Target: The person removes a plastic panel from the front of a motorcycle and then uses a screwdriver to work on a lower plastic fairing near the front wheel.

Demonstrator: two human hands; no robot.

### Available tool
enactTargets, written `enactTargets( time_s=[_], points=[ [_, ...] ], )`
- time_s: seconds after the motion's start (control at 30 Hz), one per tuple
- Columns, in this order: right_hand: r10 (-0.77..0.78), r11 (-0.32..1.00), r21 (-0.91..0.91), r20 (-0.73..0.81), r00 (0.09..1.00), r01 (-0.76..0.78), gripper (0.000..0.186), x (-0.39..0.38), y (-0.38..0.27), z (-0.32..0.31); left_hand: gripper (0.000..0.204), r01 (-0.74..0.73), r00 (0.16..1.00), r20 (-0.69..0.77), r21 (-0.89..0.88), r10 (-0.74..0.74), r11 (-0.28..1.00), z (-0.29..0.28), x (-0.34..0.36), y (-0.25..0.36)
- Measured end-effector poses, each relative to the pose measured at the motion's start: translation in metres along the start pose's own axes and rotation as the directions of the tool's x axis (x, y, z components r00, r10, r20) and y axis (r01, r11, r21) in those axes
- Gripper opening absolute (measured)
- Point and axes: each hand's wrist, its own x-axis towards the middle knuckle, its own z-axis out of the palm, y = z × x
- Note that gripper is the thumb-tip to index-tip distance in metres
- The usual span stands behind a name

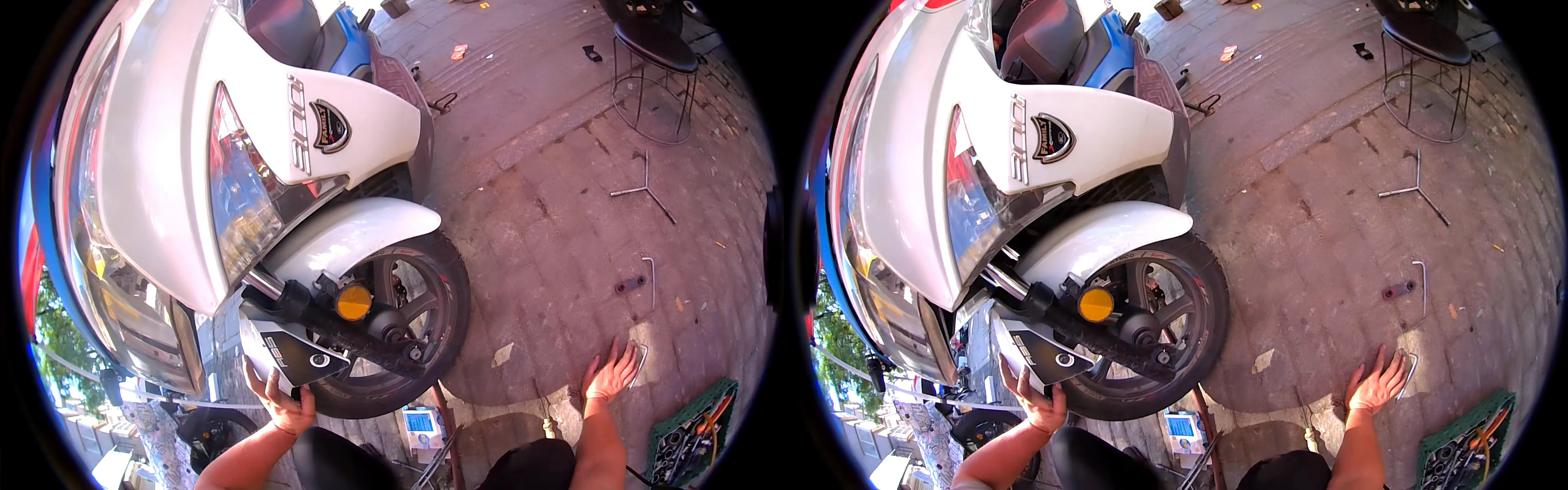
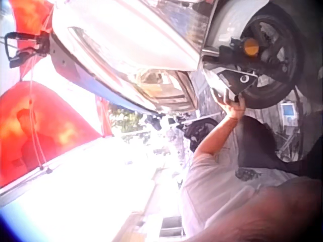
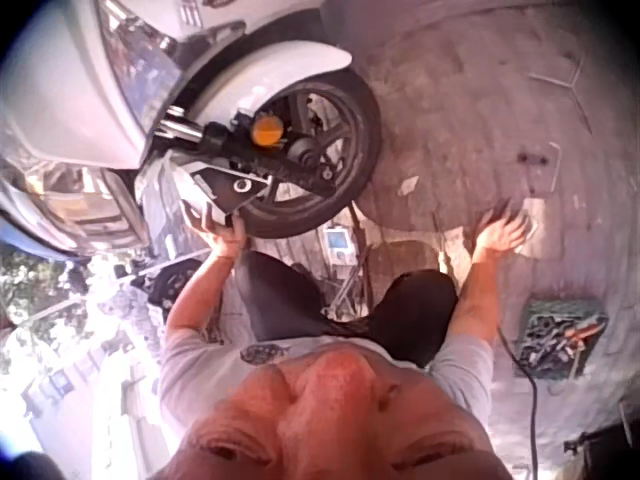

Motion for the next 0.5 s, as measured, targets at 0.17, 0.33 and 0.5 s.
enactTargets(
  time_s=[0.17, 0.33, 0.5],
  points=[
    [-0.044, 0.999, -0.01, -0.026, 0.999, 0.043, 0.072, -0.002, 0.001, 0.008, 0.08, 0.0, 1.0, 0.009, -0.046, 0.0, 0.999, 0.0, -0.004, -0.004],
    [-0.089, 0.994, -0.075, -0.056, 0.994, 0.084, 0.07, 0.001, 0.0, 0.01, 0.086, 0.016, 1.0, 0.005, -0.065, -0.016, 0.998, 0.006, -0.004, -0.005],
    [-0.122, 0.989, -0.099, -0.113, 0.986, 0.111, 0.07, -0.003, 0.007, 0.02, 0.083, 0.016, 1.0, 0.005, -0.106, -0.016, 0.994, 0.007, -0.001, -0.005]
  ],
)
